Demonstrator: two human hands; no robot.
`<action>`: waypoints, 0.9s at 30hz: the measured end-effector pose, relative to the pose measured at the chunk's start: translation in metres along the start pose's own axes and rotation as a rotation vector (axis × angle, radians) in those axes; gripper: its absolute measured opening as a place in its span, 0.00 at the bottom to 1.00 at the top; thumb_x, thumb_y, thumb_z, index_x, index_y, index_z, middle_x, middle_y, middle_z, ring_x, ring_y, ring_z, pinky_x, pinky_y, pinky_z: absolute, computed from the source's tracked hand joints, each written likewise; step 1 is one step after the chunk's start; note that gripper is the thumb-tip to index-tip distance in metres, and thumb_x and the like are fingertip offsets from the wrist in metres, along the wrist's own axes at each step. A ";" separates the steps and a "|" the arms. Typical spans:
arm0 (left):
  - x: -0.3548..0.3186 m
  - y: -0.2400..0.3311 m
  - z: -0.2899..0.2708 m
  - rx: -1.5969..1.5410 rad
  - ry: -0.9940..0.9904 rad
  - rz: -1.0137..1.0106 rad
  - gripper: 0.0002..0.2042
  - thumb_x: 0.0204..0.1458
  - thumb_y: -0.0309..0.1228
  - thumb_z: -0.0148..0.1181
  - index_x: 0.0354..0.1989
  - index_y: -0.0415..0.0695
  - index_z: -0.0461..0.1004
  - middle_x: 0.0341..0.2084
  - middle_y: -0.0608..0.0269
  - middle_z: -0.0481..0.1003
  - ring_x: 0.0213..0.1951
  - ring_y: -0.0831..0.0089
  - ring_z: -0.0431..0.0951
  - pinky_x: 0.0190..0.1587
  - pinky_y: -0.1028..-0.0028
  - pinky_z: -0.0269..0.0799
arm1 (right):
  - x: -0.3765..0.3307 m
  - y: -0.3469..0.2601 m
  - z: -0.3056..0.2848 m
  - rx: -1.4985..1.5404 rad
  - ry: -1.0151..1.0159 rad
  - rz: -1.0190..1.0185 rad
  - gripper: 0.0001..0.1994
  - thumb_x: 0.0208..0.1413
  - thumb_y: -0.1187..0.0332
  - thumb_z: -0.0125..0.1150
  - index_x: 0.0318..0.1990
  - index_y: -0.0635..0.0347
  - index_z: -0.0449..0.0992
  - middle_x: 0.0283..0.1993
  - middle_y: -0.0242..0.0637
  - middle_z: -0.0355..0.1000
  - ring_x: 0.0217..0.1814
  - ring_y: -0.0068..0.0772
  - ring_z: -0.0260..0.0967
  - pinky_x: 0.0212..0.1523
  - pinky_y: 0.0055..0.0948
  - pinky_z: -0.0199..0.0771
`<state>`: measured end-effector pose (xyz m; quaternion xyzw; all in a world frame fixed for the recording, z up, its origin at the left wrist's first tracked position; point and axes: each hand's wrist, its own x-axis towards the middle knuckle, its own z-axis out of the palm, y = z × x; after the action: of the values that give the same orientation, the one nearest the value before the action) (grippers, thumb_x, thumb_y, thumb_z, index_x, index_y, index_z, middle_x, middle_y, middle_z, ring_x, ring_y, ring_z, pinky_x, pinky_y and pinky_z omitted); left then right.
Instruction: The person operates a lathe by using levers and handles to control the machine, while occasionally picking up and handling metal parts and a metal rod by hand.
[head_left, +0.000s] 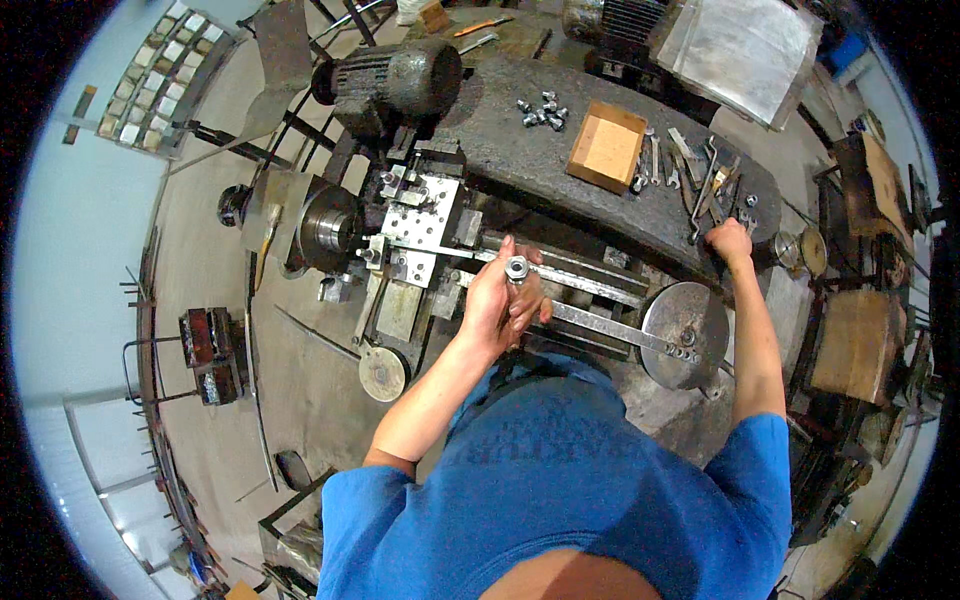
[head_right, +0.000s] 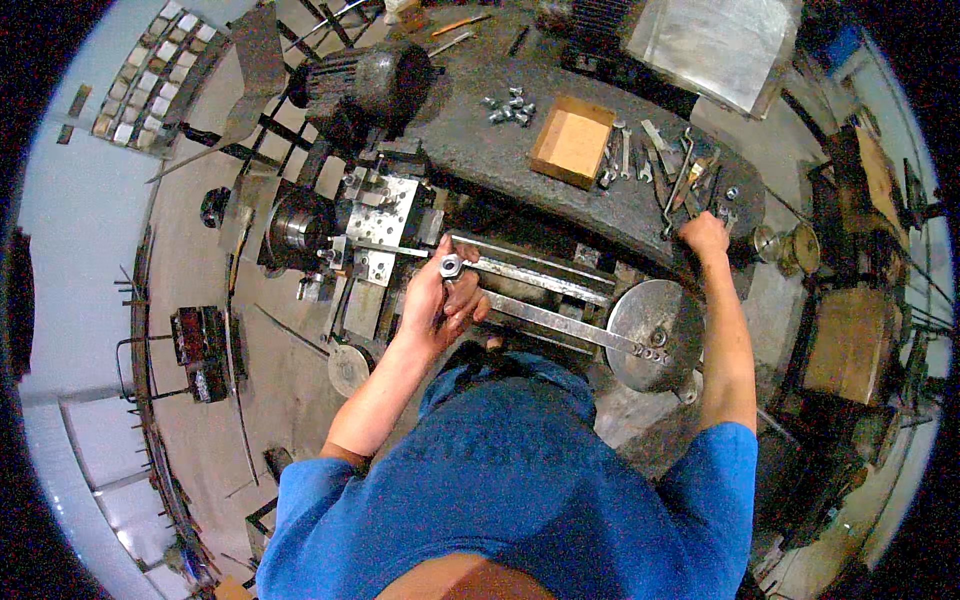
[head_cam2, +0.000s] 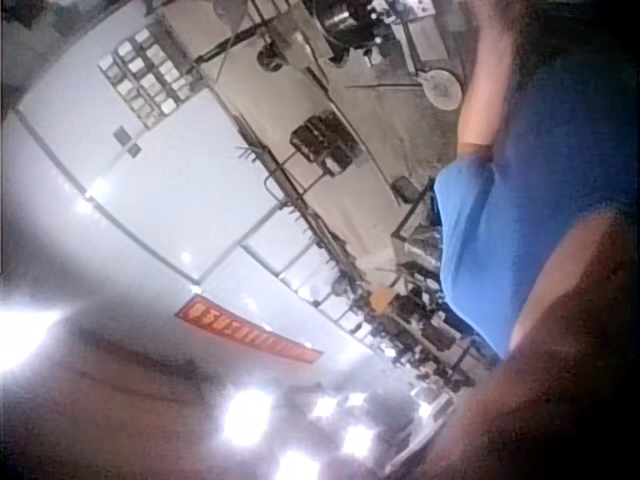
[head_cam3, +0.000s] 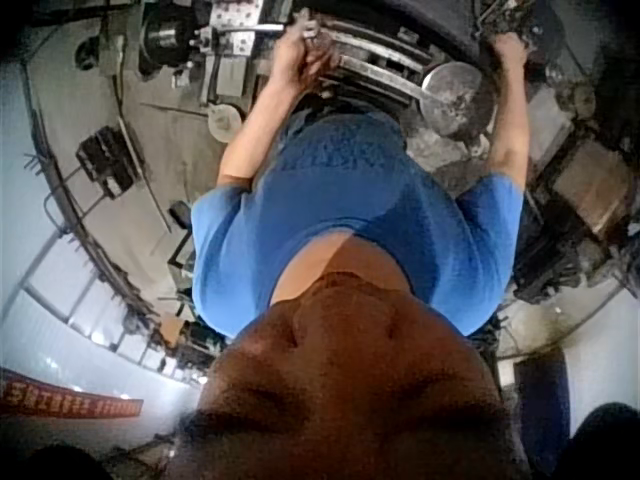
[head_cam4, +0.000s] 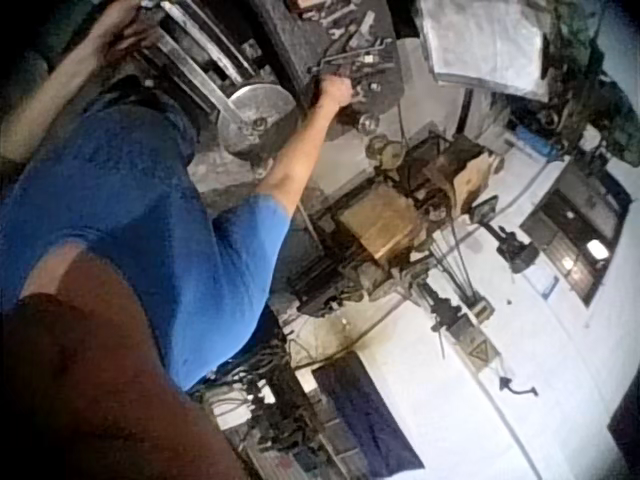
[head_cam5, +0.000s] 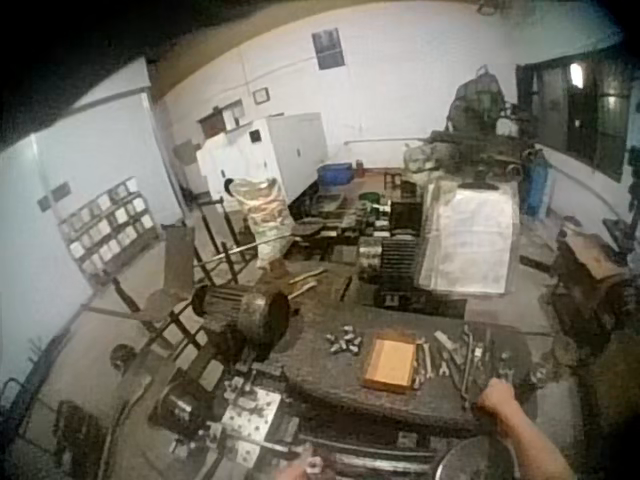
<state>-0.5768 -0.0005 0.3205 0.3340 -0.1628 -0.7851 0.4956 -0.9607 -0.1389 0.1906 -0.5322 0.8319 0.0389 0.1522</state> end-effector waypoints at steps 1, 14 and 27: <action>0.001 0.001 -0.001 -0.011 -0.022 -0.007 0.19 0.58 0.46 0.31 0.31 0.45 0.65 0.02 0.71 0.51 0.04 0.77 0.49 0.18 0.74 0.57 | 0.004 0.001 0.001 0.029 0.018 -0.008 0.22 0.35 0.60 0.57 0.37 0.67 0.72 0.39 0.54 0.70 0.47 0.50 0.66 0.47 0.39 0.66; 0.012 0.022 -0.005 -0.040 -0.174 -0.074 0.16 0.58 0.44 0.35 0.33 0.45 0.66 0.10 0.70 0.57 0.13 0.78 0.56 0.25 0.75 0.58 | -0.030 0.045 0.002 1.121 0.375 -0.143 0.13 0.42 0.76 0.44 0.33 0.60 0.76 0.24 0.35 0.72 0.26 0.30 0.66 0.26 0.26 0.64; 0.012 0.039 -0.017 -0.082 -0.170 -0.058 0.14 0.55 0.42 0.43 0.36 0.44 0.67 0.17 0.62 0.62 0.20 0.75 0.58 0.25 0.74 0.56 | -0.297 -0.103 -0.129 0.684 -0.362 -0.976 0.27 0.24 0.65 0.58 0.42 0.55 0.67 0.46 0.45 0.63 0.33 0.43 0.67 0.31 0.32 0.68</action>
<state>-0.5431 -0.0278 0.3268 0.2500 -0.1625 -0.8306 0.4703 -0.7807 0.0467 0.4109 -0.7571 0.4190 -0.2144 0.4530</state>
